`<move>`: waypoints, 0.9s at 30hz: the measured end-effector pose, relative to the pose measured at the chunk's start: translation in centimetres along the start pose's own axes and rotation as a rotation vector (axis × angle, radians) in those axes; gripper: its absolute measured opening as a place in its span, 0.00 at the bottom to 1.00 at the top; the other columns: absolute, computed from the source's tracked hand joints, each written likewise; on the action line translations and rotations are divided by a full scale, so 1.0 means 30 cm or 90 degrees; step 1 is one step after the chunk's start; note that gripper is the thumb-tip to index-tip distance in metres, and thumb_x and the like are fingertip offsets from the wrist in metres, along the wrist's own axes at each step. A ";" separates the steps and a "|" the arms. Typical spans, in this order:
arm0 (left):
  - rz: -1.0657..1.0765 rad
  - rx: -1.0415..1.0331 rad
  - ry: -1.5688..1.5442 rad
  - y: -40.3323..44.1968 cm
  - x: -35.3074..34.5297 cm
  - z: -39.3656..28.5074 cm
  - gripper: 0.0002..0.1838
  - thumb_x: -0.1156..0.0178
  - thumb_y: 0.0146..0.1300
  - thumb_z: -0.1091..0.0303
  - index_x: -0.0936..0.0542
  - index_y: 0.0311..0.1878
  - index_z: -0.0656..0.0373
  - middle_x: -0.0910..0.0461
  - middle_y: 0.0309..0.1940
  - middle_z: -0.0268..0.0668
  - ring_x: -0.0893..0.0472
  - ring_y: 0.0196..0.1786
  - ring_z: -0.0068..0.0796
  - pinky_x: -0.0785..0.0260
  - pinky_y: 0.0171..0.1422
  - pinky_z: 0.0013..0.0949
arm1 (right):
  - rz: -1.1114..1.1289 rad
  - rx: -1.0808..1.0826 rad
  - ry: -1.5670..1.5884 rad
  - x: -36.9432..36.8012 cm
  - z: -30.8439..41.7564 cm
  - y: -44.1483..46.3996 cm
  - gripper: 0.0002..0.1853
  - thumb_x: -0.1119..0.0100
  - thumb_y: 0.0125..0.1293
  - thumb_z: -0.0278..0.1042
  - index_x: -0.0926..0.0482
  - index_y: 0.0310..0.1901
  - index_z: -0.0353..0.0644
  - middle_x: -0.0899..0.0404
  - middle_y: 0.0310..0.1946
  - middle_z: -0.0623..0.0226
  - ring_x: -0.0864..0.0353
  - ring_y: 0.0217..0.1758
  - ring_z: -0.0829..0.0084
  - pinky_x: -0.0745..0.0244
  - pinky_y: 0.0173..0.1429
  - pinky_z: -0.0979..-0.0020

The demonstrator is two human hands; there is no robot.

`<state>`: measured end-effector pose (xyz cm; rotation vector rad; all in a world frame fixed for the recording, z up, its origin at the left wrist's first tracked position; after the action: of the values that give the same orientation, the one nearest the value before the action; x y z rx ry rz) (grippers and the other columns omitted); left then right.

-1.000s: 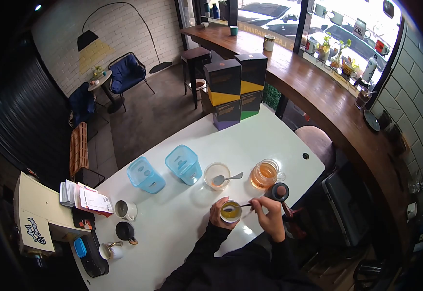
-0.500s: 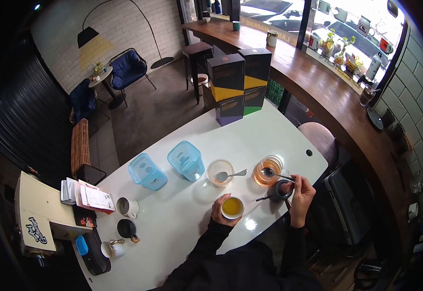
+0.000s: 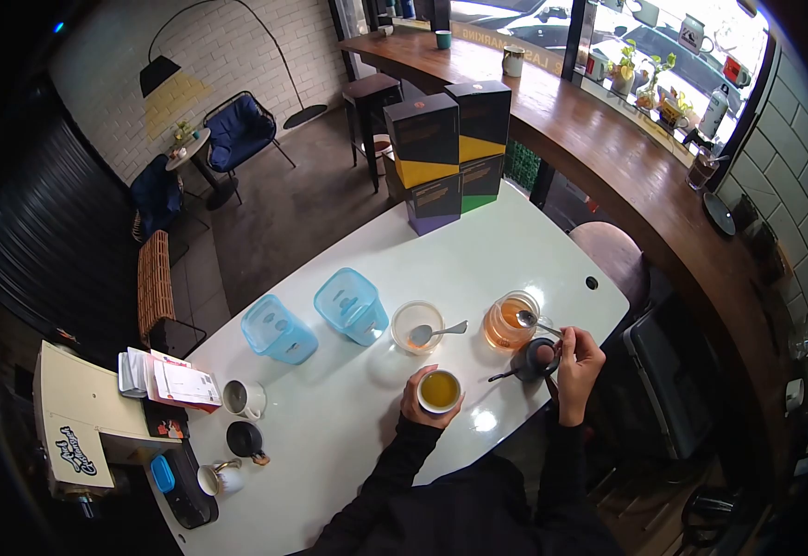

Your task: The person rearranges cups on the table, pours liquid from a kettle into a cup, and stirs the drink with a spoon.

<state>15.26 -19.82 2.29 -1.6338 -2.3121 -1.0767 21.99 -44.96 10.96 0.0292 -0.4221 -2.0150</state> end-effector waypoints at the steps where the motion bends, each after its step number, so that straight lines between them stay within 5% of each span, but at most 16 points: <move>1: 0.002 0.014 -0.016 -0.001 -0.001 0.007 0.43 0.18 0.43 0.63 0.33 0.62 0.56 0.20 0.53 0.43 0.16 0.52 0.41 0.22 0.56 0.41 | -0.010 -0.004 -0.007 0.009 0.015 0.001 0.10 0.42 0.73 0.29 0.16 0.40 0.29 0.19 0.26 0.68 0.22 0.29 0.81 0.28 0.36 0.78; 18: 0.016 0.029 -0.044 0.007 0.000 0.009 0.46 0.18 0.43 0.65 0.35 0.64 0.57 0.20 0.53 0.46 0.17 0.54 0.42 0.23 0.59 0.42 | 0.012 -0.015 0.011 0.024 0.014 0.011 0.09 0.40 0.71 0.28 0.16 0.40 0.29 0.16 0.29 0.63 0.19 0.33 0.78 0.25 0.43 0.74; 27: 0.016 0.046 -0.056 0.010 -0.002 0.016 0.46 0.18 0.43 0.65 0.35 0.64 0.57 0.19 0.53 0.46 0.16 0.53 0.41 0.23 0.58 0.41 | 0.097 -0.010 -0.078 -0.051 -0.013 0.051 0.08 0.35 0.66 0.28 0.16 0.39 0.31 0.18 0.24 0.60 0.21 0.26 0.76 0.28 0.34 0.72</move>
<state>15.69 -19.53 2.04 -1.7096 -2.3483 -0.9224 24.09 -44.37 10.81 -0.1328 -0.4718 -1.8750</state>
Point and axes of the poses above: each hand's wrist, its own y-axis towards the middle knuckle, its own x-axis out of the back of the hand, z = x × y, the point moved 2 cm from there along y, towards the middle knuckle
